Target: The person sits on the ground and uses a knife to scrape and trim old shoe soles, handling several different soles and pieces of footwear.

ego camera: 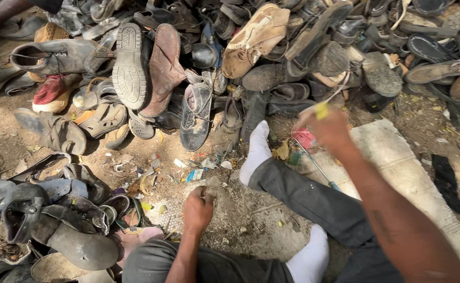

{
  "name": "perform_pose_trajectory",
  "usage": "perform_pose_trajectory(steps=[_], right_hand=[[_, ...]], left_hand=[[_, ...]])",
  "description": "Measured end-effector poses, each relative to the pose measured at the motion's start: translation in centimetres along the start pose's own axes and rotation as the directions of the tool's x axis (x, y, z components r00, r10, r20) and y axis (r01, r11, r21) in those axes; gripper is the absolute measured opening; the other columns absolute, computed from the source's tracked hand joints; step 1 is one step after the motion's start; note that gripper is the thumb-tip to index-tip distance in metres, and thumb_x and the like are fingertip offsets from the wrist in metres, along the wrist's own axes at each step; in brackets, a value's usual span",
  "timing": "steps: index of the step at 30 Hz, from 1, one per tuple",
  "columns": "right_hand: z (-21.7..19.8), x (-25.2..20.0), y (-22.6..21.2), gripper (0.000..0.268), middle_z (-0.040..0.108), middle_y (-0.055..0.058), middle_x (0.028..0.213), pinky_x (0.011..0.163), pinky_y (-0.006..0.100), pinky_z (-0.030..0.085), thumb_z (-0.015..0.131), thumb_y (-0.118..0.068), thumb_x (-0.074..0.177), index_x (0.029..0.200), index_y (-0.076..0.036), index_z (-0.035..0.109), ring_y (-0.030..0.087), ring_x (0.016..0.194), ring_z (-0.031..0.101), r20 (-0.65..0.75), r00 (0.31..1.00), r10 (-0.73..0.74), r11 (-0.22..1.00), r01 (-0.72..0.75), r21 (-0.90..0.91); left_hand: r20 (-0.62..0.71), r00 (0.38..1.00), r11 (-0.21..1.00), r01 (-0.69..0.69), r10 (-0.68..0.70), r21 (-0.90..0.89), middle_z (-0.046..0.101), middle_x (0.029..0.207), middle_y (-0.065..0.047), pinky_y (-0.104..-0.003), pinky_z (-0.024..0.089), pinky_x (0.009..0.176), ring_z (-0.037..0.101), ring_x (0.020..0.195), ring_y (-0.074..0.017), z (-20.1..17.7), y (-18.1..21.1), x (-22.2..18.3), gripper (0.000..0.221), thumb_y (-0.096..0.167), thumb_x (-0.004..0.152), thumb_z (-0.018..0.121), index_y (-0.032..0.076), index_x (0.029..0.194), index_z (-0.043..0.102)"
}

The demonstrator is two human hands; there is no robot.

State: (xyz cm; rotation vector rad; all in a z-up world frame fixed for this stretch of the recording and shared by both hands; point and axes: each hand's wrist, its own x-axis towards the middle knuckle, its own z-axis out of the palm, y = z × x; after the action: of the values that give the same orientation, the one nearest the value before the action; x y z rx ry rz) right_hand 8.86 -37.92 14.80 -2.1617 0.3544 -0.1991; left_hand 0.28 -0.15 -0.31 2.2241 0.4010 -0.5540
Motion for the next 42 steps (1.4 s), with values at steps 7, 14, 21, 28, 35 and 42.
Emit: perform_pose_trajectory(steps=[7, 14, 21, 28, 35, 42], right_hand=[[26.5, 5.7, 6.9, 0.039, 0.05, 0.025, 0.149, 0.074, 0.053, 0.055, 0.071, -0.008, 0.085, 0.122, 0.004, 0.065, 0.043, 0.104, 0.066, 0.388, 0.855, -0.345, 0.858, 0.455, -0.238], [26.9, 8.0, 4.1, 0.024, 0.064, 0.024, 0.116, 0.095, 0.05, 0.051, 0.07, -0.008, 0.087, 0.109, 0.001, 0.069, 0.042, 0.109, 0.065, 0.506, 0.804, -0.311, 0.782, 0.519, -0.346], [20.4, -4.2, -1.2, 0.02, 0.066, 0.018, 0.106, 0.089, 0.045, 0.052, 0.072, -0.015, 0.088, 0.098, 0.001, 0.066, 0.035, 0.102, 0.069, 0.549, 0.692, -0.47, 0.825, 0.566, -0.008], [23.9, -12.1, 3.1, 0.033, 0.068, 0.023, 0.115, 0.089, 0.046, 0.052, 0.073, -0.026, 0.093, 0.106, 0.005, 0.067, 0.037, 0.105, 0.065, 0.311, 0.609, -0.729, 0.676, 0.711, 0.194], [17.0, -22.0, 9.2, 0.047, 0.066, 0.007, 0.066, 0.055, 0.032, 0.046, 0.063, -0.042, 0.105, 0.084, 0.0, 0.068, 0.013, 0.057, 0.059, 0.333, 0.926, 0.18, 0.983, -0.184, -0.019], [14.9, -26.6, 14.1, 0.034, 0.067, 0.008, 0.065, 0.061, 0.039, 0.049, 0.067, -0.033, 0.094, 0.085, 0.0, 0.069, 0.018, 0.06, 0.065, 0.374, 0.925, 0.074, 0.996, -0.048, -0.079]], left_hand=[[-0.171, 0.961, 0.975, -0.204, 0.217, 0.09, 0.074, 0.104, -0.023, -0.046, 0.057, 0.086, 0.072, 0.096, -0.036, 0.4, -1.1, 1.7, 0.035, 0.025, 0.088, 0.072, 0.002, 0.115, 0.072], [-0.162, 0.979, 0.987, -0.142, 0.127, -0.08, 0.075, 0.103, -0.021, -0.044, 0.058, 0.089, 0.075, 0.094, -0.0339, -0.2, -0.4, 2.9, 0.029, 0.023, 0.089, 0.066, 0.003, 0.11, 0.073], [-0.715, 0.697, 0.875, -0.38, 0.056, -0.302, 0.07, 0.096, -0.023, -0.047, 0.053, 0.083, 0.068, 0.089, -0.0365, -2.5, -0.7, 2.5, 0.029, 0.018, 0.094, 0.062, -0.005, 0.11, 0.069], [-0.685, 0.709, 0.908, -0.382, 0.168, -0.173, 0.068, 0.109, -0.02, -0.044, 0.051, 0.093, 0.065, 0.101, -0.033, -2.2, -2.5, 0.6, 0.029, 0.02, 0.094, 0.065, -0.004, 0.11, 0.069], [-0.055, 0.843, 0.735, -0.434, 0.536, 0.521, 0.038, 0.151, -0.029, -0.067, 0.031, 0.11, 0.031, 0.148, -0.048, 0.0, 1.1, -5.4, 0.069, 0.055, 0.084, 0.076, 0.003, 0.128, 0.065], [0.029, 0.978, 0.838, -0.193, 0.208, 0.511, 0.022, 0.163, -0.019, -0.061, 0.034, 0.113, 0.011, 0.154, -0.0441, 3.2, 3.2, -5.3, 0.078, 0.052, 0.084, 0.077, -0.002, 0.136, 0.057]])
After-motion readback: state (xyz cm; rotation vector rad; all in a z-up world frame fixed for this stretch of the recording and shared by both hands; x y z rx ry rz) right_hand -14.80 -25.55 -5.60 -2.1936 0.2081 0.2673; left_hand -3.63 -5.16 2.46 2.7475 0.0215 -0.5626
